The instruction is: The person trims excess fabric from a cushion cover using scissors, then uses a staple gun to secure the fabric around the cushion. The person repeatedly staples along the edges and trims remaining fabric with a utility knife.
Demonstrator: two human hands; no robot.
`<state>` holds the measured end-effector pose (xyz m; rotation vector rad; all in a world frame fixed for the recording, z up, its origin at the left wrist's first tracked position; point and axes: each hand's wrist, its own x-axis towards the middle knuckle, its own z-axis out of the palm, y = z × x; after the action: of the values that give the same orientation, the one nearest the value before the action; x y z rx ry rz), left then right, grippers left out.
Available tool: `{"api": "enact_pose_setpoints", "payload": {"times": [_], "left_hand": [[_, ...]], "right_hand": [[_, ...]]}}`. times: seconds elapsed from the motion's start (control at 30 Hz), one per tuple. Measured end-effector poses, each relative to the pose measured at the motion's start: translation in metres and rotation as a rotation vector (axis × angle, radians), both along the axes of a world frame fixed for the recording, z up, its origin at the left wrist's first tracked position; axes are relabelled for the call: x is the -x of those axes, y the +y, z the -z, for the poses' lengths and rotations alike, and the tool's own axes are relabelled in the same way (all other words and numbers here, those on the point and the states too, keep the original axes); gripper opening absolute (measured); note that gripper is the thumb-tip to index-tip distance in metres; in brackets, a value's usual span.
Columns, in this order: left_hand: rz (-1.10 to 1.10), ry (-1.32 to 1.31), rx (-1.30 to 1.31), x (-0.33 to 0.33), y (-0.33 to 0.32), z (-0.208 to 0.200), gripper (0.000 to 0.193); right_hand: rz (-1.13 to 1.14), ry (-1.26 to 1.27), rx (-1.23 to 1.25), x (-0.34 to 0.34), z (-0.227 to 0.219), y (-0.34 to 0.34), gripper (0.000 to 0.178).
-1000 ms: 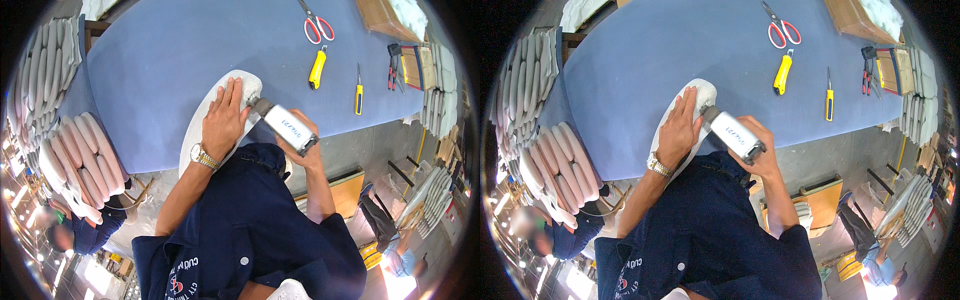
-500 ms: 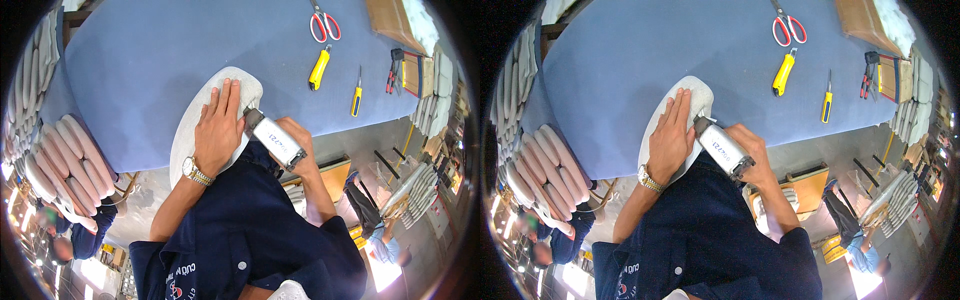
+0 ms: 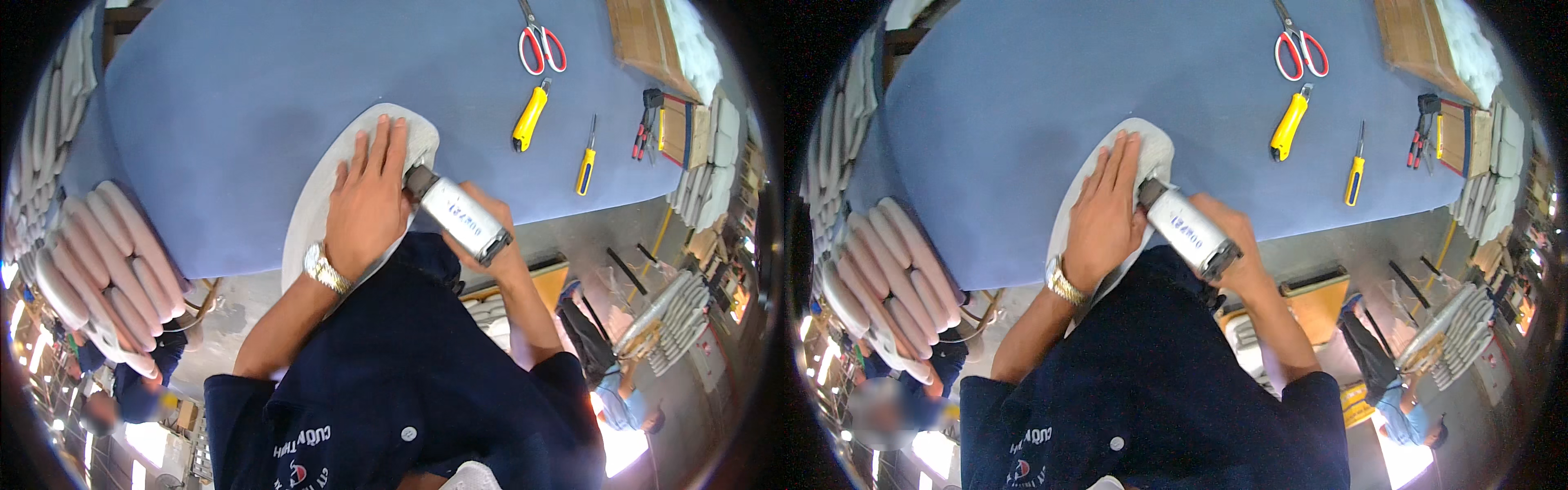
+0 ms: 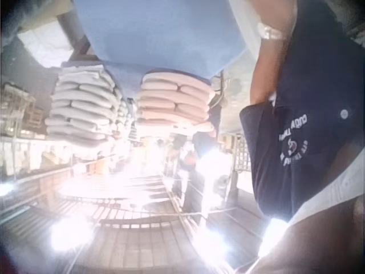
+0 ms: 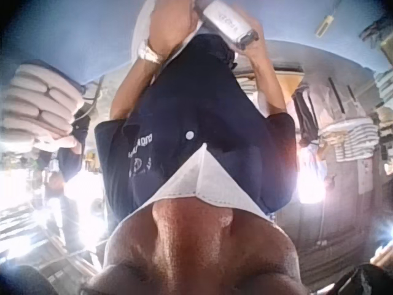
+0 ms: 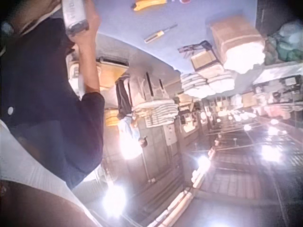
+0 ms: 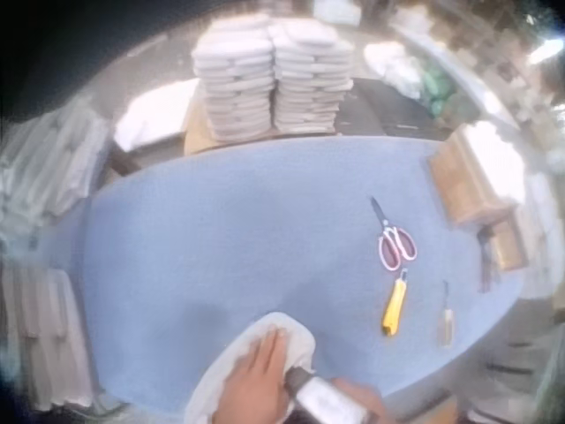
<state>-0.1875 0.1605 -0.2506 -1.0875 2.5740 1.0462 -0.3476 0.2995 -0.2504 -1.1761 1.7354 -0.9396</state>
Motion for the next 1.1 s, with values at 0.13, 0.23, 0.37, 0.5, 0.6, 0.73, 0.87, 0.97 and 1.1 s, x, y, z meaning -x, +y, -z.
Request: {"api": "enact_pose_setpoints", "payload": {"times": [0.13,0.23,0.37,0.5,0.6,0.73,0.87,0.97,1.1], "left_hand": [[-0.092,0.396,-0.722,-0.031,-0.052,0.021,0.103],[0.001,0.262,-0.484,-0.047,-0.041,0.04,0.105],[0.028,0.113,-0.232,-0.032,-0.017,0.023,0.098],[-0.038,0.057,0.021,-0.023,0.009,0.017,0.084],[-0.063,0.032,0.061,-0.02,0.012,0.011,0.08],[-0.047,-0.012,0.094,-0.018,0.015,0.004,0.082],[-0.041,0.018,0.167,-0.021,0.02,0.012,0.084],[-0.056,0.012,0.176,-0.015,0.026,0.009,0.083],[-0.063,-0.001,0.183,-0.009,0.024,0.008,0.081]], "right_hand": [[0.085,-0.15,0.076,-0.005,0.012,0.006,0.023],[0.099,-0.102,0.108,-0.01,0.015,0.004,0.035],[0.178,-0.126,0.19,-0.015,0.023,0.014,0.034],[0.231,-0.109,0.216,-0.021,0.023,0.015,0.027],[0.255,-0.109,0.23,-0.023,0.019,0.017,0.024],[0.21,-0.11,0.226,-0.024,0.02,0.023,0.026],[0.156,-0.125,0.179,-0.02,0.017,0.023,0.028],[0.12,-0.143,0.105,-0.014,0.008,0.018,0.033],[0.111,-0.117,0.083,-0.011,0.012,0.012,0.033]]}}
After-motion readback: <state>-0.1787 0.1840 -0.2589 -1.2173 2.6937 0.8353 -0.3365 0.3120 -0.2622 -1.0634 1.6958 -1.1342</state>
